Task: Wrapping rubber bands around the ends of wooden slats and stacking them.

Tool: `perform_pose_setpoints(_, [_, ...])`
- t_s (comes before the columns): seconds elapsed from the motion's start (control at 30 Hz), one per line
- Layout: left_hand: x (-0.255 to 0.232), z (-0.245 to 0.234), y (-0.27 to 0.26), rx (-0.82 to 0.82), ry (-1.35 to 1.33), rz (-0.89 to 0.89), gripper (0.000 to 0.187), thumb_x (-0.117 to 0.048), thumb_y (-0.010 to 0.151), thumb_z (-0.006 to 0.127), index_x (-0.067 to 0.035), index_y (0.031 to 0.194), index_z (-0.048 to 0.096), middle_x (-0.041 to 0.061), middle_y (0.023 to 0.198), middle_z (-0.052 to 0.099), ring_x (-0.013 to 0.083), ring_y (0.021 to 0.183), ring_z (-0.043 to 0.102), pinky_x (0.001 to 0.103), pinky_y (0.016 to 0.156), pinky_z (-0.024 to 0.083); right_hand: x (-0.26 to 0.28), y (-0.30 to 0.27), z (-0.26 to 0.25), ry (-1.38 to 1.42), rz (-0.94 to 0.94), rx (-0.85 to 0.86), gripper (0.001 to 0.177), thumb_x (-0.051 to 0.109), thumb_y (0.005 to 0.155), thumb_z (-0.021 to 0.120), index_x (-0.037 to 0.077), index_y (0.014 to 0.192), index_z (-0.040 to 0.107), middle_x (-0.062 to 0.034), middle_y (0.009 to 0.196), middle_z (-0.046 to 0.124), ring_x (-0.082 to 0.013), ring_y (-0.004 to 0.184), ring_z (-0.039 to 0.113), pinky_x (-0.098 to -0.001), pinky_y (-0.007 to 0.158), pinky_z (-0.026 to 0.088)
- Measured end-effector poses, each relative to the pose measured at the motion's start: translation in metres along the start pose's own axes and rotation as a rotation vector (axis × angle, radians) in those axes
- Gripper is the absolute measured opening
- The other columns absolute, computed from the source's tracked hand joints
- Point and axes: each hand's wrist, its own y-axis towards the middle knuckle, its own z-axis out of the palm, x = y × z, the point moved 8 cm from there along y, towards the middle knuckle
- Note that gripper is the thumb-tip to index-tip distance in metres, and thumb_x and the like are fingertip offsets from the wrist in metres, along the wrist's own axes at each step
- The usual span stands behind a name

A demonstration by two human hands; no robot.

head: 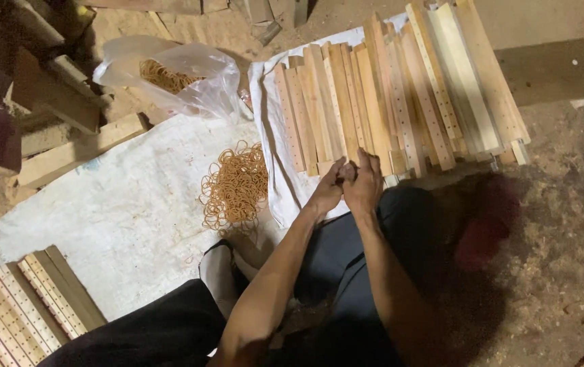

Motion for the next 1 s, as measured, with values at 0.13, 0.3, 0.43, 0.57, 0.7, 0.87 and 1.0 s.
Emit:
perform_pose_setpoints(0.13, [0.023, -0.005, 0.011, 0.009, -0.073, 0.037, 0.077, 0.013, 0.088, 0.033, -0.007, 0.162, 0.026, 0.037, 0.141, 0.047, 0.0427, 0.127, 0.048, 0.051, 0.107, 0.040, -0.010, 0.002, 0.004, 0.006, 0.026, 0.025, 0.049, 0.021, 0.091, 0.070, 0.010, 0.138, 0.063, -0.0078, 0.113, 0.061, -0.0303, 0.096, 0.068, -0.0490, 0.085, 0.053])
perform_pose_setpoints(0.3, [0.057, -0.027, 0.018, -0.142, -0.167, 0.036, 0.044, 0.010, 0.090, 0.035, -0.004, 0.128, 0.052, 0.011, 0.103, 0.054, 0.0206, 0.092, 0.058, 0.029, 0.077, 0.054, -0.012, 0.001, 0.010, 0.060, 0.069, 0.100, 0.055, 0.037, 0.076, 0.087, 0.011, 0.121, 0.072, -0.0079, 0.098, 0.060, -0.0365, 0.092, 0.068, -0.0480, 0.082, 0.053])
perform_pose_setpoints(0.43, [0.055, -0.032, 0.025, -0.168, -0.110, 0.066, 0.050, 0.011, 0.090, 0.036, -0.009, 0.125, 0.066, 0.014, 0.105, 0.057, 0.0208, 0.089, 0.060, 0.032, 0.075, 0.056, -0.011, -0.004, 0.015, 0.175, 0.105, 0.143, 0.037, 0.032, 0.077, 0.085, 0.016, 0.109, 0.077, -0.0065, 0.091, 0.061, -0.0358, 0.085, 0.069, -0.0440, 0.078, 0.054])
perform_pose_setpoints(0.57, [0.051, -0.035, 0.025, -0.258, -0.155, 0.001, 0.041, 0.005, 0.093, 0.039, -0.008, 0.124, 0.062, 0.016, 0.108, 0.057, 0.0210, 0.085, 0.063, 0.033, 0.076, 0.060, -0.003, -0.009, 0.014, 0.539, 0.278, 0.204, 0.024, 0.017, 0.089, 0.078, 0.002, 0.107, 0.074, -0.0152, 0.082, 0.066, -0.0307, 0.073, 0.071, -0.0394, 0.065, 0.058])
perform_pose_setpoints(0.7, [0.053, -0.060, 0.027, -0.429, -0.189, -0.076, 0.026, -0.030, 0.105, 0.053, -0.010, 0.121, 0.057, 0.017, 0.112, 0.060, 0.0245, 0.088, 0.066, 0.036, 0.071, 0.058, 0.000, -0.031, 0.027, 0.939, 0.540, 0.274, 0.026, 0.015, 0.096, 0.072, -0.001, 0.117, 0.068, -0.0102, 0.098, 0.060, -0.0204, 0.070, 0.072, -0.0321, 0.062, 0.064])
perform_pose_setpoints(0.87, [-0.032, -0.060, -0.012, -0.355, -0.350, -0.112, 0.054, -0.048, 0.105, 0.047, -0.004, 0.135, 0.055, 0.022, 0.135, 0.058, 0.0348, 0.123, 0.056, 0.047, 0.102, 0.049, 0.015, -0.049, 0.054, 1.140, 0.595, 0.492, 0.042, 0.016, 0.095, 0.074, -0.006, 0.129, 0.062, -0.0128, 0.102, 0.059, -0.0243, 0.074, 0.073, -0.0331, 0.070, 0.065])
perform_pose_setpoints(1.0, [-0.044, -0.074, -0.006, -0.299, -0.496, -0.020, 0.055, -0.046, 0.112, 0.028, -0.006, 0.138, 0.054, 0.013, 0.112, 0.073, 0.0189, 0.093, 0.072, 0.031, 0.078, 0.062, 0.053, -0.053, 0.052, 1.380, 0.715, 0.566, 0.027, 0.012, 0.096, 0.071, -0.004, 0.118, 0.066, -0.0107, 0.088, 0.064, -0.0274, 0.072, 0.075, -0.0334, 0.069, 0.063])
